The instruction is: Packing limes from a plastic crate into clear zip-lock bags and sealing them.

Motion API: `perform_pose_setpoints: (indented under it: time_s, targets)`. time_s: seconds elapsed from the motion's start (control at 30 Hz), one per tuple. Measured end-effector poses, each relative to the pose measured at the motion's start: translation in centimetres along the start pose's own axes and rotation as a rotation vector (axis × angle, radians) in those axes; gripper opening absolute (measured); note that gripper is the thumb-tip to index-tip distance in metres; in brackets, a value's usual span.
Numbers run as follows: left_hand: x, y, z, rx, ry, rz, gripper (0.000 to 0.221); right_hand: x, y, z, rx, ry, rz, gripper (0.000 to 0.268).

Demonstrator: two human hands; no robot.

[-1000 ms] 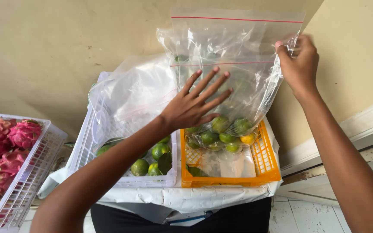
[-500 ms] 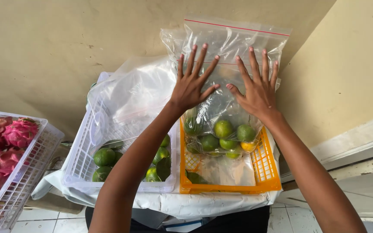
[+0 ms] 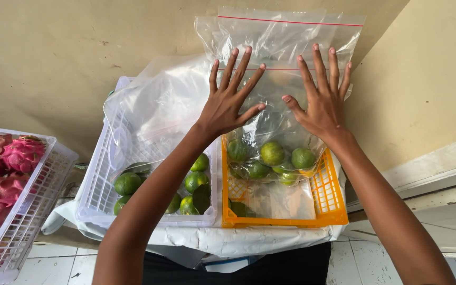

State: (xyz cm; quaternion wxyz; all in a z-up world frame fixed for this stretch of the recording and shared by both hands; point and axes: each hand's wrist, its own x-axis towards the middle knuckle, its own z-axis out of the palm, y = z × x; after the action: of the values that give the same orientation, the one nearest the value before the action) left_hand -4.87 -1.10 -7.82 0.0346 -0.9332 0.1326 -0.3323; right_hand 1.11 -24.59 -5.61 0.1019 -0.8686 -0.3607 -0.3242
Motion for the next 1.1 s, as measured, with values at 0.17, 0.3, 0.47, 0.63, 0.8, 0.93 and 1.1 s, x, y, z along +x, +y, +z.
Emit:
perform_pose_setpoints:
  time_s: [0.17,0.3,0.47,0.63,0.8,0.93,1.1]
  targets:
    - [-1.9,-1.1,-0.8,0.013,-0.030,0.091,0.073,-0.9,-1.6,-2.4,-0.014,0.003,-0.058,0.072]
    - [-4.7,-3.8,-0.3,-0.113,0.212,0.129,0.054,-2.0,-3.9,-3.0,0.074,0.065,-0.084,0.075]
    - [-8.8,-8.4,-0.3,-0.147,0.101,0.125,0.023,-2.5,-9.6,-2.8,0.246,0.119,-0.304,0.058]
    - [-13.5,-13.1,0.3,0.346,0.071,-0.226,0.054,-1.9,-15.9,2.8,0.690,-0.206,-0.290,0.030]
    - [-14.3,-13.2,-2.2,0.229,-0.183,-0.657,0.108,0.0,-20.7,10.8,0.435,-0.784,-0.252,0.044]
    - [-14.6,-15.5,-0.6,0.185,-0.288,-0.846,0.105,2.5,-23.6,17.7,0.190,-1.114,-0.204,0.080]
    - [-16.0,-17.8,1.9,0.343,-0.122,-0.874,0.051,2.4,-25.0,23.5,0.164,-1.064,-0.256,0.084]
